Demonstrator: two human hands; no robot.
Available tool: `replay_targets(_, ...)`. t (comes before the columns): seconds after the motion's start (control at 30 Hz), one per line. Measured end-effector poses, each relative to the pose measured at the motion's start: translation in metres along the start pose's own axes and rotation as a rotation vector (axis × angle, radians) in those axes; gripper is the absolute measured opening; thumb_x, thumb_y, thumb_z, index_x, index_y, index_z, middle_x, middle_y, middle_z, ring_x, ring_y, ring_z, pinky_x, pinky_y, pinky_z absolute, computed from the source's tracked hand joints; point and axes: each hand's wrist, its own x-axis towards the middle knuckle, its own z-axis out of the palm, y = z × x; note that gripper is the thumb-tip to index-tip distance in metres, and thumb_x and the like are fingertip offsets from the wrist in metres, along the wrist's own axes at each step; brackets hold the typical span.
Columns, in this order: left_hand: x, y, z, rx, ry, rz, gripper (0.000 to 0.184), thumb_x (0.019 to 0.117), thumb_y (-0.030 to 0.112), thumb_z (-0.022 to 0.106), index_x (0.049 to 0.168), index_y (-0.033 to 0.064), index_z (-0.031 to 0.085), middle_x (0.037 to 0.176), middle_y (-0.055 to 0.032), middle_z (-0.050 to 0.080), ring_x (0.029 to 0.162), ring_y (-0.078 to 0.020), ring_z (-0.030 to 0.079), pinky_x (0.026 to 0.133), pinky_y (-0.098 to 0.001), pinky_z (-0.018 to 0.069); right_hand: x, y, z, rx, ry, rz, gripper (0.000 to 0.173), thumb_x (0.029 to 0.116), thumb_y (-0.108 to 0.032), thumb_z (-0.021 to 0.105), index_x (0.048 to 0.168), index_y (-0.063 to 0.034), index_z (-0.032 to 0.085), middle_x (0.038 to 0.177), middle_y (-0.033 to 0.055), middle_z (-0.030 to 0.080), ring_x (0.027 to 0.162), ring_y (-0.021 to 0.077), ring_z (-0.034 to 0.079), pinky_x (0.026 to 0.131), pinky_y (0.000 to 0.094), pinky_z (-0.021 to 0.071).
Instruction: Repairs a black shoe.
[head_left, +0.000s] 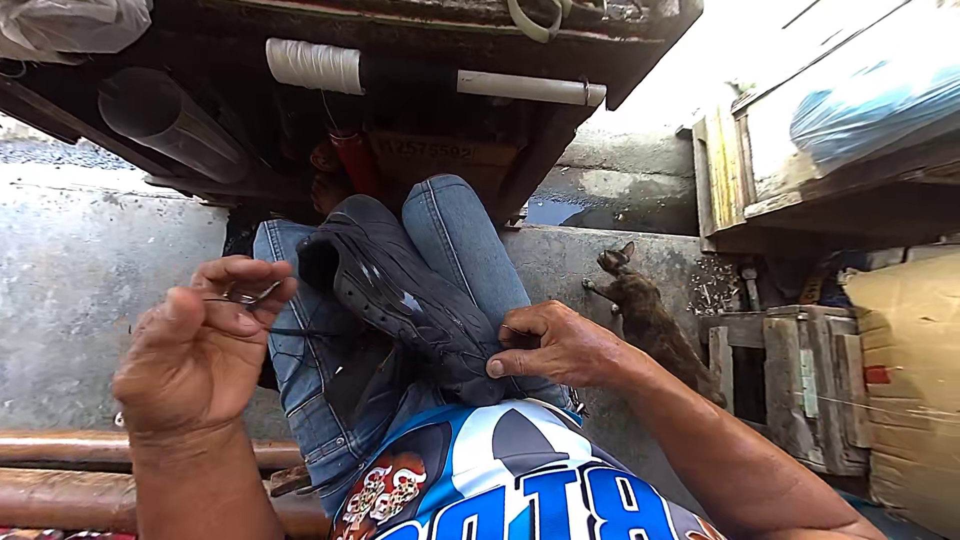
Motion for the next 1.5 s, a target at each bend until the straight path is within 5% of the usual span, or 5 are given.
replay_targets(0.2,0.013,-0.004,0.018,-0.283,0.048,-0.163,0.051,0.112,0.039,0.028,0.11,0.0113,0.071,0.08,0.0039,0.064,0.074,-0.0122,0.065,0.083,-0.0364,0.0604,0.002,0.009,0.005,0.02,0.034,-0.05,0.046,0.0928,-0.052,0.072,0.07,-0.0144,0.058,0.062,-0.0089,0.048,0.056,0.0,0.043,0.052,0.0203,0.0326)
replay_targets(0.57,0.036,-0.025,-0.061,-0.124,0.393,-0.215,0.054,0.112,0.045,0.023,0.098,0.0153,0.065,0.059,0.0107,0.043,0.045,-0.0012,0.042,0.047,-0.0154,0.0417,0.01,0.014,0.011,0.048,0.096,-0.001,0.051,0.0879,-0.045,0.077,0.056,-0.0181,0.048,0.049,-0.0118,0.039,0.045,-0.002,0.034,0.045,0.0203,0.0247)
replay_targets(0.83,0.018,-0.004,0.003,0.047,0.255,-0.325,0.053,0.1111,0.047,0.024,0.101,0.0204,0.069,0.071,0.0121,0.059,0.061,-0.0018,0.057,0.063,-0.0213,0.0548,0.003,0.008,0.004,0.009,0.046,0.055,0.048,0.0873,-0.056,0.075,0.066,-0.0185,0.054,0.056,-0.0111,0.042,0.05,-0.0001,0.038,0.049,0.0213,0.0299)
replay_targets(1.0,-0.003,-0.02,0.047,0.155,0.042,-0.45,0.049,0.0921,0.064,0.063,0.113,0.0197,0.071,0.098,0.0004,0.073,0.091,-0.015,0.071,0.086,-0.0361,0.0606,-0.002,0.012,0.001,0.108,0.037,0.019,0.038,0.0896,-0.051,0.076,0.08,-0.0156,0.064,0.064,-0.0114,0.05,0.057,-0.0028,0.044,0.053,0.0172,0.0351)
replay_targets(1.5,0.01,-0.045,0.099,0.17,-0.218,-0.714,0.019,0.0888,0.013,0.078,0.107,0.0097,0.073,0.099,0.0,0.077,0.097,-0.0081,0.072,0.092,-0.0275,0.0596,-0.033,0.013,0.018,-0.067,0.345,-0.185,0.042,0.1075,-0.024,0.055,0.147,-0.0109,0.056,0.102,0.0049,0.066,0.085,0.0075,0.061,0.077,0.0233,0.0536)
